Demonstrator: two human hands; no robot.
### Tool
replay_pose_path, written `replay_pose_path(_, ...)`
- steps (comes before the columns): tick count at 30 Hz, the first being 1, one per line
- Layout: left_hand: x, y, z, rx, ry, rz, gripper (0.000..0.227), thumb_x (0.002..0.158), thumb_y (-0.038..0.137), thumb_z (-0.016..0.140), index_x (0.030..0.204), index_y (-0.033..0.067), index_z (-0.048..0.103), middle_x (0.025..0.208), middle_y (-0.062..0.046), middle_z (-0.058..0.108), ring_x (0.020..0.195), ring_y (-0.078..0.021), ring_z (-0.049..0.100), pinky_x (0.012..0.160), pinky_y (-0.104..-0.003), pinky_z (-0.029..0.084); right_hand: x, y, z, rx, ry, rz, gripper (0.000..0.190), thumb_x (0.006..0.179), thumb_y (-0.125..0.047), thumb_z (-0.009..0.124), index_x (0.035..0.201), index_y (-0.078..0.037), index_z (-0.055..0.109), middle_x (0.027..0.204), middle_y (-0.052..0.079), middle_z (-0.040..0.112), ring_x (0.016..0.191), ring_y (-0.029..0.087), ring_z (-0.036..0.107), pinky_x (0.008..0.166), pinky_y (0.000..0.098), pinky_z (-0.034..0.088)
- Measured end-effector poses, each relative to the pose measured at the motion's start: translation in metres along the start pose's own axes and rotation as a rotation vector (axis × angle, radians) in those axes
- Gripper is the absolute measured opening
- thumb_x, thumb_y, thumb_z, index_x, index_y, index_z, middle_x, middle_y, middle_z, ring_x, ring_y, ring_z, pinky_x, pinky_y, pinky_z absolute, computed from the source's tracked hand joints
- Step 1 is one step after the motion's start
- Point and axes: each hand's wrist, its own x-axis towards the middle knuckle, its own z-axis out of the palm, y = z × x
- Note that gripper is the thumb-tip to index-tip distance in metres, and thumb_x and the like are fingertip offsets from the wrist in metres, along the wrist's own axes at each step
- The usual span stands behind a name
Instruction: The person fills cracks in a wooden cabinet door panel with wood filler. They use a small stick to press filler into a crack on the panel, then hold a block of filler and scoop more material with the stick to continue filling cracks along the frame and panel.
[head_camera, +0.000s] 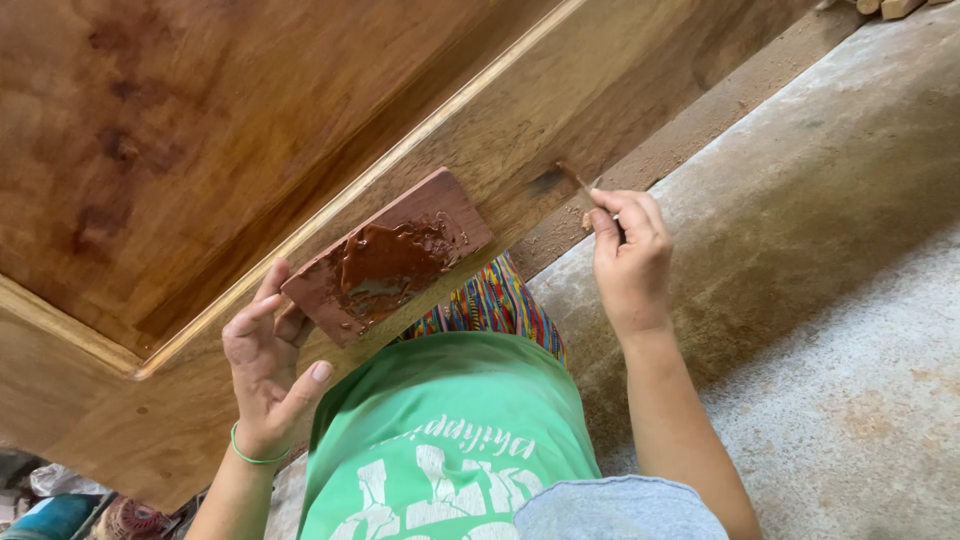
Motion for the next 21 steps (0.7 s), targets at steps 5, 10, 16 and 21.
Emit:
replay_pose_path(5,0.000,0.003,0.001,0.005,0.004,-0.015,0.067,0.093,0.010,0.069,0.150,0.0176,0.034,0.177,-0.020,0.019,0.159,-0.0345,0.035,0.131,-0.050,0.030,-0.005,0.004,0.004,-0.037,0.051,-0.015,0.013,0.099,0.003,0.070,0.112,0.002,0.070,0.107,0.015,0.069,0.095,0.027,0.069,0.084,0.0368,0.057)
replay_pose_path(10,0.001,0.001,-0.001,-0.004,-0.006,-0.004,0.067,0.093,0.011,0.069,0.150,0.0177,0.034,0.176,-0.020,0.019,0.158,-0.0350,0.035,0.130,-0.050,0.032,-0.012,-0.004,0.005,0.062,0.005,0.030,0.014,0.100,0.002,0.069,0.114,0.001,0.069,0.110,0.015,0.069,0.096,0.026,0.069,0.084,0.0359,0.057)
replay_pose_path(16,0.002,0.002,-0.002,0.004,-0.010,-0.013,0.068,0.093,0.010,0.069,0.151,0.0169,0.034,0.176,-0.020,0.019,0.158,-0.0349,0.036,0.130,-0.050,0.032,-0.010,-0.010,0.007,0.033,0.060,-0.022,0.017,0.099,0.001,0.070,0.115,-0.001,0.068,0.113,0.016,0.064,0.099,0.028,0.066,0.084,0.0359,0.057)
replay_pose_path(21,0.001,0.000,-0.003,0.013,-0.004,-0.011,0.068,0.093,0.010,0.069,0.151,0.0165,0.034,0.176,-0.020,0.020,0.158,-0.0348,0.036,0.131,-0.050,0.031,-0.012,-0.007,0.009,0.014,0.043,0.020,0.016,0.099,0.001,0.069,0.115,-0.001,0.068,0.112,0.015,0.066,0.101,0.029,0.067,0.088,0.0371,0.056)
